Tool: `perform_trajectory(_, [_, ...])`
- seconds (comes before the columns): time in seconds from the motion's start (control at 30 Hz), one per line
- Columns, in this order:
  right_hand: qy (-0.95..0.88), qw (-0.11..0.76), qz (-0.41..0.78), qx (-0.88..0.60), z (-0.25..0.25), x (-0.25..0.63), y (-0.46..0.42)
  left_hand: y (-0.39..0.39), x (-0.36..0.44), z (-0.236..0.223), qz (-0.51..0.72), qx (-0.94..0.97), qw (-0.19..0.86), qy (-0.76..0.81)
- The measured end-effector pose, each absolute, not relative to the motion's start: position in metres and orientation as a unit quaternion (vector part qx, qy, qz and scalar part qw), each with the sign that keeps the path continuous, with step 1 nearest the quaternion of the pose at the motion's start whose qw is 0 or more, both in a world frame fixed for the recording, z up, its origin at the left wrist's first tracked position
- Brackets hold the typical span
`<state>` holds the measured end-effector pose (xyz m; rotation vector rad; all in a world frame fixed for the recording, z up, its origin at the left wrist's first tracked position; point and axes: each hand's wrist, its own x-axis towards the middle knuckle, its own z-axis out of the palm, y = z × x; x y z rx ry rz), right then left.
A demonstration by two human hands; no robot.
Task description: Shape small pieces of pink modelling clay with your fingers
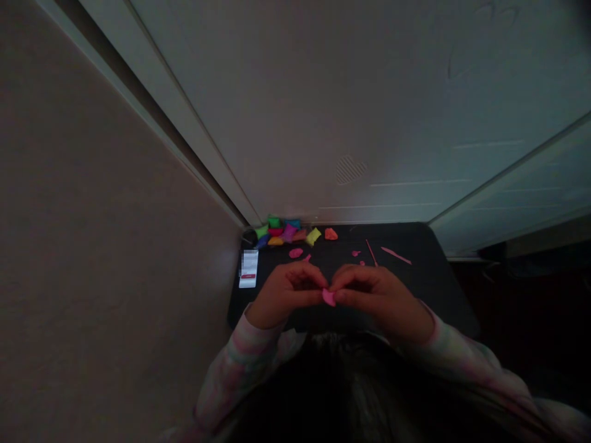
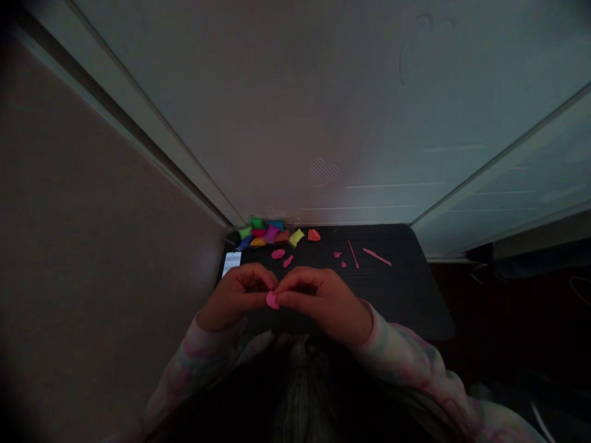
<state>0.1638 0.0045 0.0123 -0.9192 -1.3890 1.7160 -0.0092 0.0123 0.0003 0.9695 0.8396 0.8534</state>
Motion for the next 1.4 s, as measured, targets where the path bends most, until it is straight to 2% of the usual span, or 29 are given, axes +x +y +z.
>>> perform_trajectory(0.33, [-0.461, 0.39, 0.706, -0.371, 0.016, 0.159, 0.003, 0.011, -0.006, 0.003, 0.41, 0.425, 0.711, 0.383])
perform_trajectory(0.53, [-0.438, 0.434, 0.695, -0.369, 0.008, 0.159, 0.001, 0.008, 0.002, 0.004, 0.46, 0.368, 0.721, 0.365])
perform_trajectory(0.93, [-0.483, 0.473, 0.632, -0.38, 0.01, 0.155, 0.002, -0.003, 0.006, 0.023, 0.515, 0.483, 0.525, 0.475])
perform_trajectory(1.03, [-0.457, 0.474, 0.662, -0.358, 0.006, 0.154, 0.002, -0.006, 0.008, 0.022, 0.522, 0.478, 0.523, 0.476])
perform_trajectory(1.2, [-0.368, 0.476, 0.742, -0.297, 0.005, 0.151, -0.002, -0.007, 0.007, 0.02, 0.52, 0.443, 0.591, 0.43])
perform_trajectory(1.4, [-0.423, 0.523, 0.665, -0.324, 0.001, 0.154, -0.003, -0.011, 0.006, 0.03, 0.488, 0.524, 0.504, 0.483])
